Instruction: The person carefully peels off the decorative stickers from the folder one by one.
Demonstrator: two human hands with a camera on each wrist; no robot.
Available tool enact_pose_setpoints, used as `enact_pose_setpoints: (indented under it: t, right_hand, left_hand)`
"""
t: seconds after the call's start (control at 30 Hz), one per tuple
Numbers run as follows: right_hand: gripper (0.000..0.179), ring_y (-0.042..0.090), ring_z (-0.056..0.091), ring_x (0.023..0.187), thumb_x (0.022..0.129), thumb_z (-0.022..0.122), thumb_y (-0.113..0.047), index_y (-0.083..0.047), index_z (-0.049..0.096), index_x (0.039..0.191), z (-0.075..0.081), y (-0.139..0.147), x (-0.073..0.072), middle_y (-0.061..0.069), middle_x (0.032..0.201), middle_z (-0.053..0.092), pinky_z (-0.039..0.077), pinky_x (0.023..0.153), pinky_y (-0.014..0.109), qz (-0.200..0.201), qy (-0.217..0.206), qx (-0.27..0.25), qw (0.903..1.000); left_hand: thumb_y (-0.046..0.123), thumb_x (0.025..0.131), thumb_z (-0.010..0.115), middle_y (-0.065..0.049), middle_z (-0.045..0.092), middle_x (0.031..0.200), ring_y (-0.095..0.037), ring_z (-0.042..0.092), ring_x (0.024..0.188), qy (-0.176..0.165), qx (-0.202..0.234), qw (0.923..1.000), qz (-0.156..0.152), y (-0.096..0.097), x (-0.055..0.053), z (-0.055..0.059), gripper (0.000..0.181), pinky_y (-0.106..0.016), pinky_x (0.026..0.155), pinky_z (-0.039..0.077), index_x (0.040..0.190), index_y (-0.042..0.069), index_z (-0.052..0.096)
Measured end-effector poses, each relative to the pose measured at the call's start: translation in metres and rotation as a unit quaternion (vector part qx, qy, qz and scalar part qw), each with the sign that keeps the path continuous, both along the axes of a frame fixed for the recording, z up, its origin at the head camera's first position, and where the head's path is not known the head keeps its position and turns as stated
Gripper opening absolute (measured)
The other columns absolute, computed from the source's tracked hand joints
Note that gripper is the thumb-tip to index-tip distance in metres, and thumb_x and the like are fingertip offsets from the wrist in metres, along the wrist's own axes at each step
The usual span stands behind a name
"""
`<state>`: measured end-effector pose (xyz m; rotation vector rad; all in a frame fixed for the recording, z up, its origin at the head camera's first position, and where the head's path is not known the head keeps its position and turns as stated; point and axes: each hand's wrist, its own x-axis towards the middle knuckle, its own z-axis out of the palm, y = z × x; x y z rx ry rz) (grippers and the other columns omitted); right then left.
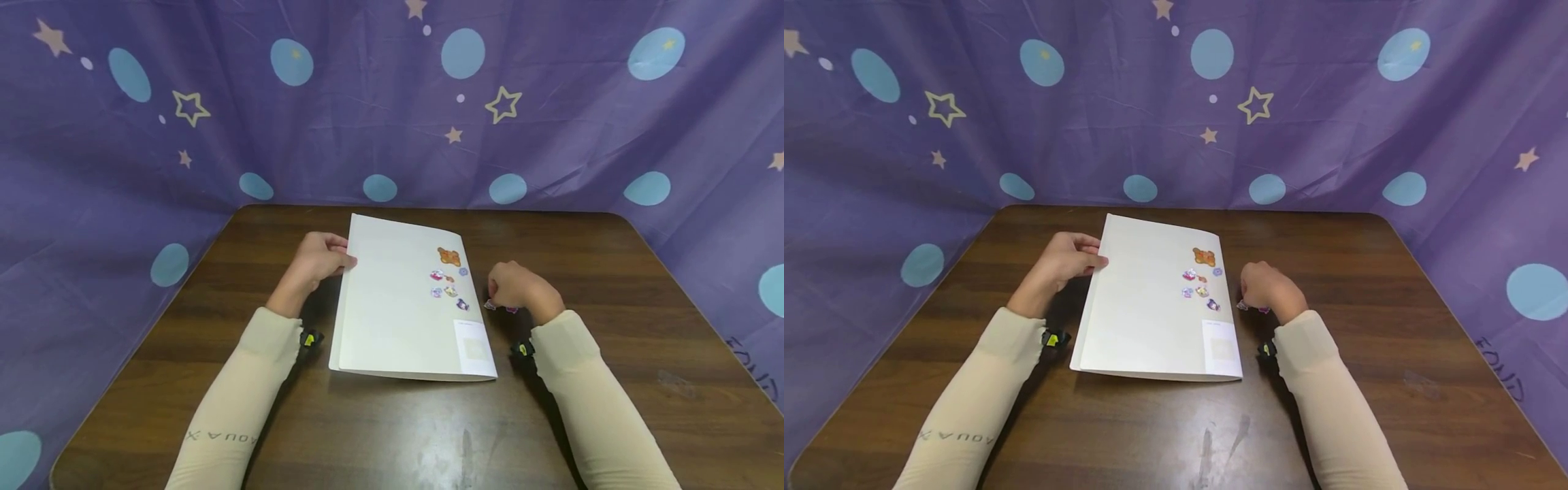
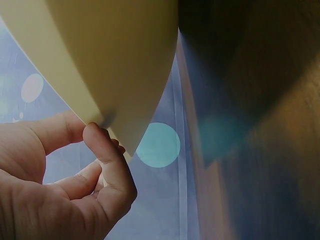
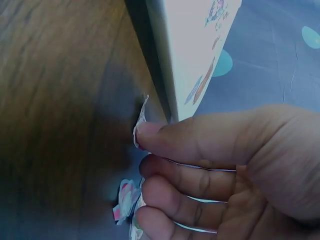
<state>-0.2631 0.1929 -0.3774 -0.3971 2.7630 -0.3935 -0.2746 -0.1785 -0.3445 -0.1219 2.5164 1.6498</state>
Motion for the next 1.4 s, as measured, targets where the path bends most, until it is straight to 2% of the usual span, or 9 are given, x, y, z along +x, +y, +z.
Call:
enact_pose_setpoints:
  t: [0.3,0.57,0.7,1.0,1.4]
  right_hand:
    - [0.009,0.019,0.061,0.063,0.088,0.067,0.001,-0.006,0.072,0.084,0.003,-0.003,0.002,0.005,0.075,0.065,0.05,0.055,0.031,0.007,0.0,0.007,1.0]
    - [0.006,0.016,0.059,0.06,0.096,0.067,-0.004,-0.006,0.072,0.097,0.009,-0.008,0.005,0.005,0.082,0.068,0.052,0.055,0.029,0.061,0.016,-0.04,0.9972]
    - [0.005,0.015,0.06,0.065,0.095,0.069,-0.002,-0.006,0.072,0.097,0.009,-0.013,0.006,0.005,0.088,0.069,0.052,0.06,0.029,0.073,0.032,-0.059,0.9951]
    - [0.005,0.017,0.06,0.076,0.093,0.071,-0.004,-0.007,0.074,0.096,0.014,-0.02,0.009,0.003,0.09,0.069,0.053,0.067,0.031,0.083,0.043,-0.058,0.9939]
    - [0.01,0.015,0.06,0.078,0.087,0.082,-0.009,-0.012,0.073,0.091,0.019,-0.032,0.017,-0.002,0.084,0.068,0.053,0.074,0.032,0.109,0.027,-0.079,0.9905]
  left_hand:
    - [-0.002,0.088,0.076,-0.015,0.06,0.109,-0.02,0.064,0.087,-0.003,-0.002,1.0,0.0,0.0,-0.002,-0.001,0.043,-0.031,0.08,0.06,0.127,-0.007,0.06]
    - [-0.002,0.088,0.076,-0.015,0.06,0.109,-0.02,0.064,0.088,-0.004,-0.004,1.0,0.003,0.0,-0.001,-0.001,0.043,-0.029,0.078,0.06,0.127,-0.006,0.06]
    - [-0.002,0.088,0.076,-0.015,0.06,0.11,-0.021,0.064,0.089,-0.004,-0.006,1.0,0.003,0.0,0.0,-0.001,0.042,-0.028,0.076,0.06,0.126,-0.005,0.06]
    - [-0.001,0.088,0.076,-0.015,0.06,0.11,-0.02,0.064,0.088,-0.001,-0.005,1.0,0.001,0.0,-0.002,-0.002,0.042,-0.027,0.076,0.059,0.126,-0.006,0.06]
    - [-0.001,0.088,0.076,-0.016,0.061,0.11,-0.021,0.065,0.089,-0.002,-0.011,0.9999,0.003,0.0,-0.001,-0.002,0.041,-0.032,0.08,0.06,0.125,-0.005,0.061]
